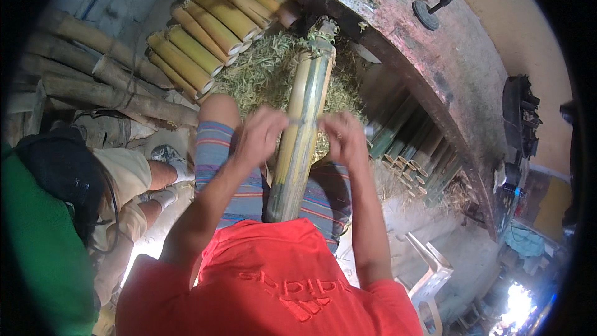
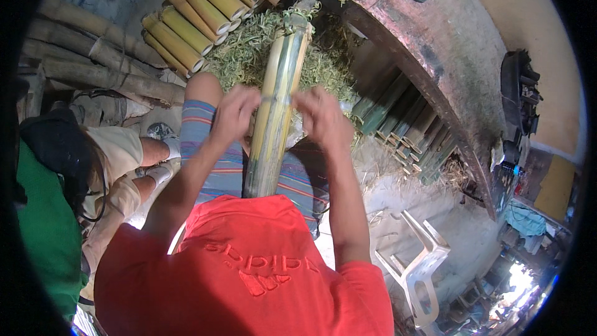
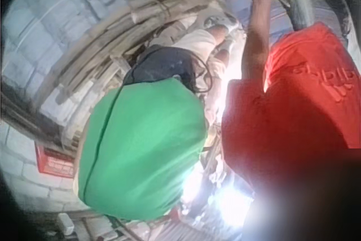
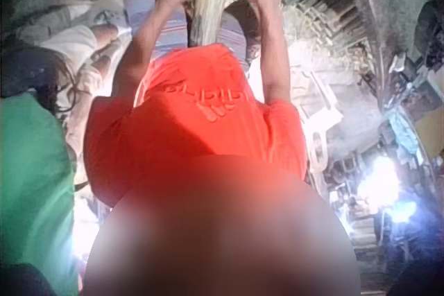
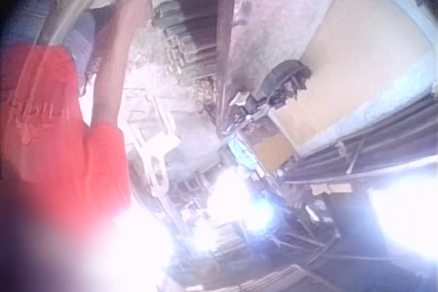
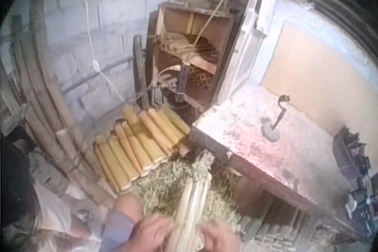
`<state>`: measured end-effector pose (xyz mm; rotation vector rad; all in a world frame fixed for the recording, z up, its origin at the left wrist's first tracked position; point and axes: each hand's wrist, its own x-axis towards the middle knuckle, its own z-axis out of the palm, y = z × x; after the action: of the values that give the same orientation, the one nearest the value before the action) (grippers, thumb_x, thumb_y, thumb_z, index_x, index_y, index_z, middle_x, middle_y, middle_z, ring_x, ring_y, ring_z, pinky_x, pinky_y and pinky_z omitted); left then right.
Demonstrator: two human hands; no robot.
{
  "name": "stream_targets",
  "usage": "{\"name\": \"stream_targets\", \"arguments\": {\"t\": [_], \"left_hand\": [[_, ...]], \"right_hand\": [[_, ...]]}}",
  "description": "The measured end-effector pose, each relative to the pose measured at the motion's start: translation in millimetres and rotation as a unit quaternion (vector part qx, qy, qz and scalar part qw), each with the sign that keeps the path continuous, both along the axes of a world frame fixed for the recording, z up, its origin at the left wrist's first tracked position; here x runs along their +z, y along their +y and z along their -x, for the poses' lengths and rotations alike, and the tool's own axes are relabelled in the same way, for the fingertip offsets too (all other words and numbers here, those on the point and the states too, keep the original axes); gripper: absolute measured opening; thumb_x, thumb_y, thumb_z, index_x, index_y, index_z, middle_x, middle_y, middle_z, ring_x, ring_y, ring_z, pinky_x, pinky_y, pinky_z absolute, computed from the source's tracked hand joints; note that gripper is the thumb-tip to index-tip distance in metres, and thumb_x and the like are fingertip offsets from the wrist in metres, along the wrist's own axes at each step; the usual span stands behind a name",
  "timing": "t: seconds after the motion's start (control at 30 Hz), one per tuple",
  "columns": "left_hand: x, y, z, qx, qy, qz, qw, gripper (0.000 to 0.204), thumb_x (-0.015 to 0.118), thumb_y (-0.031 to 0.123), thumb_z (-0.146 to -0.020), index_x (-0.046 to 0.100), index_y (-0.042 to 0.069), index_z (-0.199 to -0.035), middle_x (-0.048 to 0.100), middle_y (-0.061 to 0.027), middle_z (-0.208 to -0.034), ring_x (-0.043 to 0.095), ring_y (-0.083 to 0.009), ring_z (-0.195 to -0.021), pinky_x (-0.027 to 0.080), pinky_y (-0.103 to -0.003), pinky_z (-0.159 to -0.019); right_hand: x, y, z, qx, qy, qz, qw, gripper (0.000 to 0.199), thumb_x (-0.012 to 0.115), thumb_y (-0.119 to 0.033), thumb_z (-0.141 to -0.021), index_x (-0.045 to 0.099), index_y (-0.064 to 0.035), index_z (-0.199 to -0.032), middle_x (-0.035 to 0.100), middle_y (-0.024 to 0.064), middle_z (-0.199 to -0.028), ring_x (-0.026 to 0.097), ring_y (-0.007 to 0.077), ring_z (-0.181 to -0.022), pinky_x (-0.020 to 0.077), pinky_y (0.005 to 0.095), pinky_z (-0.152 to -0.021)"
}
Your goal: The person holds a bamboo pole between their legs and uses a knife to peel the outer layer. They rotate the pole and continue peeling along its length, producing bamboo shavings that accumulate on the floor.
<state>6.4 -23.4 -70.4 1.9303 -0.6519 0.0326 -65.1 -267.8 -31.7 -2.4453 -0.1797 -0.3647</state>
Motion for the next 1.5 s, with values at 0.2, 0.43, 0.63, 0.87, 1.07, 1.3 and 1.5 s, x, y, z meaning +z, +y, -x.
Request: {"name": "stream_targets", "arguments": {"t": [0.2,0.43,0.63,0.87,1.07,1.3,1.5], "left_hand": [[2,-63,-142,-0.014,-0.049,0.057,0.997,0.02,0.069,0.019,-0.101,0.074,0.001,-0.107,0.07,-0.0161,-0.1,0.067,-0.0373,-0.093,0.052,-0.047,-0.088],[16,-16,-39,0.135,-0.142,-0.07,0.978,0.066,0.077,0.026,-0.097,0.051,0.004,-0.153,0.039,-0.0294,-0.158,0.043,-0.0421,-0.145,0.038,-0.047,-0.121],[14,4,76,-0.084,0.4,0.143,0.901,0.095,0.086,0.027,-0.089,0.033,-0.002,-0.162,0.054,-0.0248,-0.152,0.055,-0.0306,-0.14,0.044,-0.043,-0.117],[42,-2,79,-0.004,0.298,0.02,0.954,0.096,0.087,0.028,-0.088,0.035,-0.005,-0.161,0.059,-0.0231,-0.146,0.059,-0.0287,-0.135,0.046,-0.039,-0.114],[65,28,60,-0.001,0.057,-0.144,0.988,0.062,0.077,0.028,-0.096,0.057,-0.001,-0.148,0.062,-0.0241,-0.14,0.058,-0.0382,-0.136,0.046,-0.048,-0.114],[62,42,32,-0.095,-0.158,-0.238,0.954,0.025,0.073,0.018,-0.095,0.07,0.006,-0.116,0.067,-0.0114,-0.105,0.063,-0.0324,-0.101,0.048,-0.047,-0.088],[31,72,99,-0.073,-0.073,-0.174,0.979,0.015,0.076,0.016,-0.093,0.069,0.008,-0.103,0.066,-0.0073,-0.087,0.063,-0.0291,-0.081,0.044,-0.042,-0.073]], "right_hand": [[6,-46,-127,-0.049,-0.054,0.012,0.997,0.017,0.076,-0.013,-0.097,0.076,-0.0094,-0.114,0.058,0.0123,-0.087,0.061,0.0302,-0.08,0.0501,0.0401,-0.073],[-12,-25,-104,-0.139,-0.014,-0.122,0.983,0.022,0.073,-0.02,-0.101,0.077,-0.0078,-0.119,0.066,0.0079,-0.092,0.063,0.0182,-0.083,0.0507,0.0322,-0.078],[-23,-12,-73,-0.153,-0.032,-0.224,0.962,0.019,0.074,-0.015,-0.101,0.076,-0.0031,-0.116,0.064,0.0035,-0.091,0.059,0.0127,-0.083,0.0491,0.0305,-0.078],[-4,17,-10,-0.13,-0.062,-0.118,0.983,0.015,0.078,-0.011,-0.096,0.076,-0.0051,-0.11,0.066,0.0124,-0.093,0.066,0.0253,-0.081,0.0525,0.0367,-0.072],[1,25,10,-0.097,-0.048,-0.012,0.994,0.015,0.08,-0.015,-0.093,0.077,-0.0092,-0.107,0.068,0.0123,-0.097,0.068,0.0308,-0.086,0.0539,0.0399,-0.074],[6,44,65,-0.037,-0.036,-0.007,0.999,0.016,0.081,-0.015,-0.087,0.076,-0.0103,-0.102,0.062,0.0101,-0.086,0.062,0.0328,-0.079,0.048,0.0456,-0.069],[3,59,112,-0.012,0.032,-0.071,0.997,0.016,0.081,-0.02,-0.089,0.077,-0.0132,-0.102,0.064,0.0089,-0.087,0.063,0.0311,-0.08,0.047,0.043,-0.07]]}}
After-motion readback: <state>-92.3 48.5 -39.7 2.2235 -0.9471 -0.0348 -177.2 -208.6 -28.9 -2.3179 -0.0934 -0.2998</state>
